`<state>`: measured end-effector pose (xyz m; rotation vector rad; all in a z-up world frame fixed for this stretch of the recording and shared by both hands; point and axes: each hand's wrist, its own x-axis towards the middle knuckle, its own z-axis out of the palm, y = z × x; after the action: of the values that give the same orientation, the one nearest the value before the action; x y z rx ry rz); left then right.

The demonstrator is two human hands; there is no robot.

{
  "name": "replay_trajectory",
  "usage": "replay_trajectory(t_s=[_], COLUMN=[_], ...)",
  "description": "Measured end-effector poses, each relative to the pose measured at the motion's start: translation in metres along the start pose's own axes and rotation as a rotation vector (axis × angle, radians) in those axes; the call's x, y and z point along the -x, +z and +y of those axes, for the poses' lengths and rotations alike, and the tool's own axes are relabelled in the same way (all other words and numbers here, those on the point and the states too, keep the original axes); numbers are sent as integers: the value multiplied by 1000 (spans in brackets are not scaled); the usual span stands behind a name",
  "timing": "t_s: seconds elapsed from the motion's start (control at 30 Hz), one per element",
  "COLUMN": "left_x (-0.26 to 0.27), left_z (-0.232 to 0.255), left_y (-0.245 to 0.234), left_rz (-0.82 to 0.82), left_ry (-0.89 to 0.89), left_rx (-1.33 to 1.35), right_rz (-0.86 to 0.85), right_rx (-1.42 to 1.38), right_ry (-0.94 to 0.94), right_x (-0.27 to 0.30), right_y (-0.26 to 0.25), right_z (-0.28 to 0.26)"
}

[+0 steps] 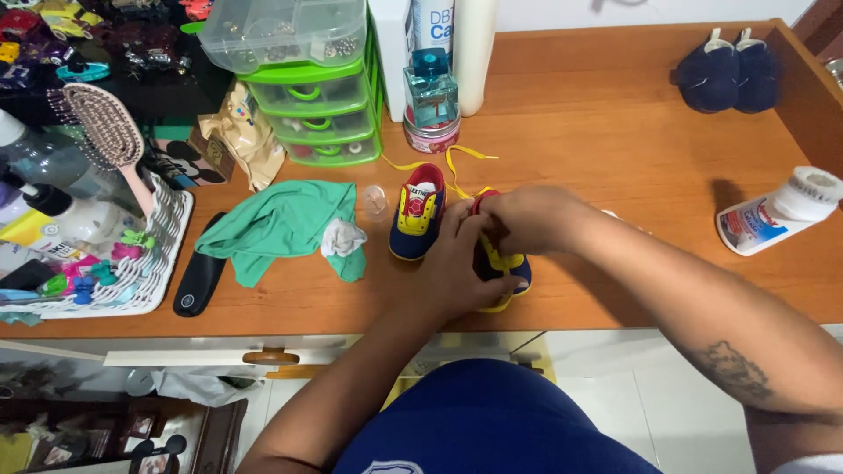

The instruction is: The person cleans the soles and sides of shoes with a specialized cleaning product and a cloth, then threads a yellow lace through one of the shoes.

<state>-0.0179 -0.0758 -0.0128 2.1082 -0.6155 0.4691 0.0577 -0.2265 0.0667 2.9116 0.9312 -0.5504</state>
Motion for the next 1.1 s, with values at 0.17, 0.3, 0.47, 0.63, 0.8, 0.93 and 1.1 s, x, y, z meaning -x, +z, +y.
replay_trajectory(t_s=[0.17, 0.3, 0.47, 0.63, 0.8, 0.93, 1.1], left_x=[1, 1, 1, 2, 1, 11, 23], left_z=[-14, -18, -21, -21, -13, 1, 3], left_y=[8, 8, 8, 6, 0, -4, -12], left_rz=[-6, -29, -36, -74, -80, -43, -97], left_ry=[-21, -22, 7, -11, -8, -204, -272], left_rx=[71, 57, 38, 96, 158, 250, -56], right_rz=[207, 447, 971, 933, 649, 600, 432], right_rx=[-531, -903, -1148, -1616, -1278, -556, -557], right_ry=[44, -171, -331, -474, -418, -469, -289], right_x=[-4, -29, -48, -25, 5, 23, 36], right_y=[24, 36, 39, 24, 22, 26, 31], right_z=[27, 64, 83, 63, 51, 40, 27])
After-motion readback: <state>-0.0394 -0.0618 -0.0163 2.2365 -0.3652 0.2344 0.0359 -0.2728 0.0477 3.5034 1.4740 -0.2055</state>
